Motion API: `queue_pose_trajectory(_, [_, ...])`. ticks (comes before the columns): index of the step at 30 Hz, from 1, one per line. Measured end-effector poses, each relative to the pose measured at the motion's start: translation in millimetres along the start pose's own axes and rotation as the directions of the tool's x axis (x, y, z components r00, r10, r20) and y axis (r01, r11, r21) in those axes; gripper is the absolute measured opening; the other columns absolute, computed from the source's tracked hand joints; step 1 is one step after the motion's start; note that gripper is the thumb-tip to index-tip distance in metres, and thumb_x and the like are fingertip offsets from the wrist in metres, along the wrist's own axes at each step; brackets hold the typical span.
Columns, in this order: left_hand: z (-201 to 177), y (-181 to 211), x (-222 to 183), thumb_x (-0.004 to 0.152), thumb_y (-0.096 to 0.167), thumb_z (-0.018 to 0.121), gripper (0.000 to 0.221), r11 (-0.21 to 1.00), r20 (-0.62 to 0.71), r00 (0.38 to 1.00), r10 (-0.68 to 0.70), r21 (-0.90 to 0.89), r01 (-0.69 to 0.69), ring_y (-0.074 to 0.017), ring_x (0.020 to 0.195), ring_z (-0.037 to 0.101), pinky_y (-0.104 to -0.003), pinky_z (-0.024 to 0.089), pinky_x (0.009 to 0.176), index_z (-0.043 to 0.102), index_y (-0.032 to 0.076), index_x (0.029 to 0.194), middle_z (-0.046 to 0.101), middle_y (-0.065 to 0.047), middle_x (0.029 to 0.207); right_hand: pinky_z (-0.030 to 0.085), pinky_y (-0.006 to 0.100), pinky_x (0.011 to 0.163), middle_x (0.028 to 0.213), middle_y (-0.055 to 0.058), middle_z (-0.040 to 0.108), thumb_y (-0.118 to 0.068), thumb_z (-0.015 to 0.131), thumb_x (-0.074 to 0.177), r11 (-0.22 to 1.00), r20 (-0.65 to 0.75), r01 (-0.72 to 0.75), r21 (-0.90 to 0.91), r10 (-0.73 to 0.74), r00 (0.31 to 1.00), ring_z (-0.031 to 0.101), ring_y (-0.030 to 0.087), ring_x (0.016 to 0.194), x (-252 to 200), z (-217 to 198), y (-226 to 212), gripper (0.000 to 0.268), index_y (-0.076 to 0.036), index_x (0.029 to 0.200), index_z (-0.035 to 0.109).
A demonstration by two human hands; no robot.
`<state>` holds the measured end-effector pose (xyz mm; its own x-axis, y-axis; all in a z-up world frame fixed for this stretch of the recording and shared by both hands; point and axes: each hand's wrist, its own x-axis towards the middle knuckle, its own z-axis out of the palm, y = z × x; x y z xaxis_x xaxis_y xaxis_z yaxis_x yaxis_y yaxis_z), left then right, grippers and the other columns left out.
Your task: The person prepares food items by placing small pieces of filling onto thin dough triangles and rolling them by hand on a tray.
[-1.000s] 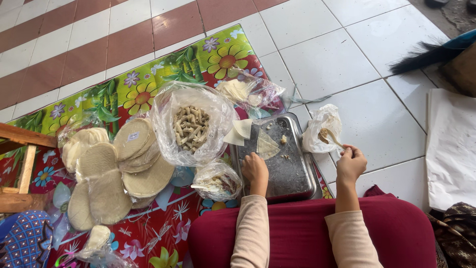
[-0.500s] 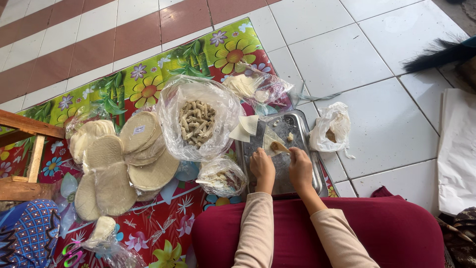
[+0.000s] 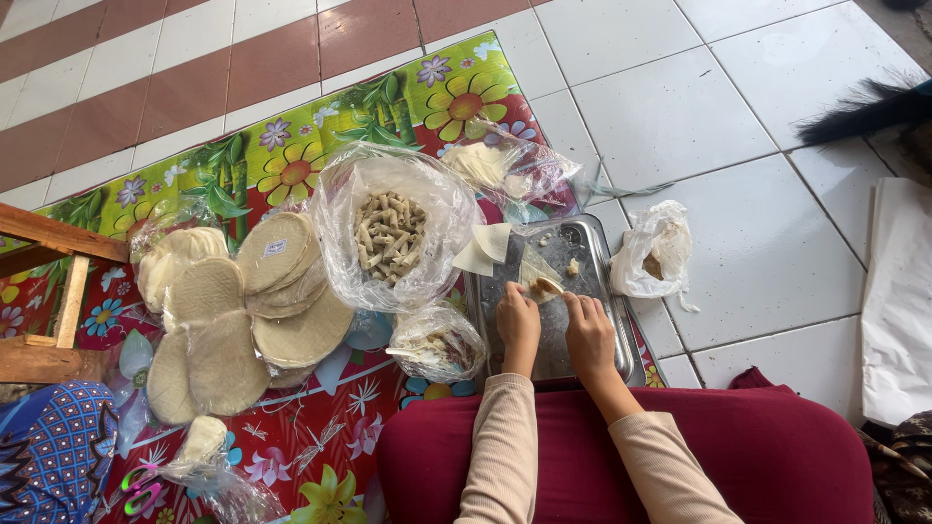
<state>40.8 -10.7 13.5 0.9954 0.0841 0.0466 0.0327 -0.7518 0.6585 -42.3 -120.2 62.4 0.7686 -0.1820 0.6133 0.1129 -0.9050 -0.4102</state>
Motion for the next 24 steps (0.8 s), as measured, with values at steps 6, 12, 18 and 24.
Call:
queue_pose_trajectory(6, [1.0,3.3,1.4,0.088,0.001,0.063,0.017,0.963,-0.002,1.000,0.030,-0.269,-0.029,-0.0316,0.076,0.073,-0.042,0.057,0.071,0.055,0.001,0.103,0.070,-0.017,0.084,0.057,0.039,0.082,0.103,0.015,0.071,0.007,0.061,0.088,0.999,0.002,-0.002,-0.043,0.002,1.000,0.068,0.030,0.095,0.8,1.1,0.1,0.029,0.001,0.116,0.068])
queue_pose_trajectory(12, [-7.0,9.8,1.6,0.085,-0.002,0.066,0.023,0.929,-0.025,0.999,0.036,-0.367,-0.043,-0.0256,0.072,0.072,-0.038,0.058,0.068,0.056,0.002,0.105,0.068,-0.013,0.081,0.057,0.039,0.080,0.102,0.014,0.071,0.006,0.061,0.087,0.997,0.006,-0.006,-0.072,0.007,1.000,0.069,0.030,0.093,1.3,-2.1,0.1,0.031,0.000,0.116,0.068])
queue_pose_trajectory(18, [-9.2,18.1,1.4,0.084,-0.003,0.069,0.023,0.902,-0.079,0.985,0.152,-0.395,-0.171,-0.0217,0.079,0.069,-0.033,0.059,0.072,0.058,0.000,0.104,0.064,-0.012,0.098,0.058,0.038,0.073,0.098,0.014,0.071,0.002,0.061,0.097,0.990,-0.108,-0.139,0.022,0.141,0.984,0.070,0.028,0.085,1.7,0.9,5.9,0.020,-0.001,0.115,0.070])
queue_pose_trajectory(24, [-8.7,23.8,2.4,0.087,0.000,0.068,0.027,0.885,-0.023,0.980,0.200,-0.426,-0.191,-0.0212,0.085,0.069,-0.033,0.060,0.075,0.059,0.001,0.112,0.062,-0.012,0.105,0.035,0.029,0.051,0.078,0.008,0.065,-0.005,0.059,0.105,0.485,0.012,-0.728,0.484,0.828,0.560,0.052,0.015,0.060,6.9,-18.9,72.7,0.016,-0.003,0.102,0.074])
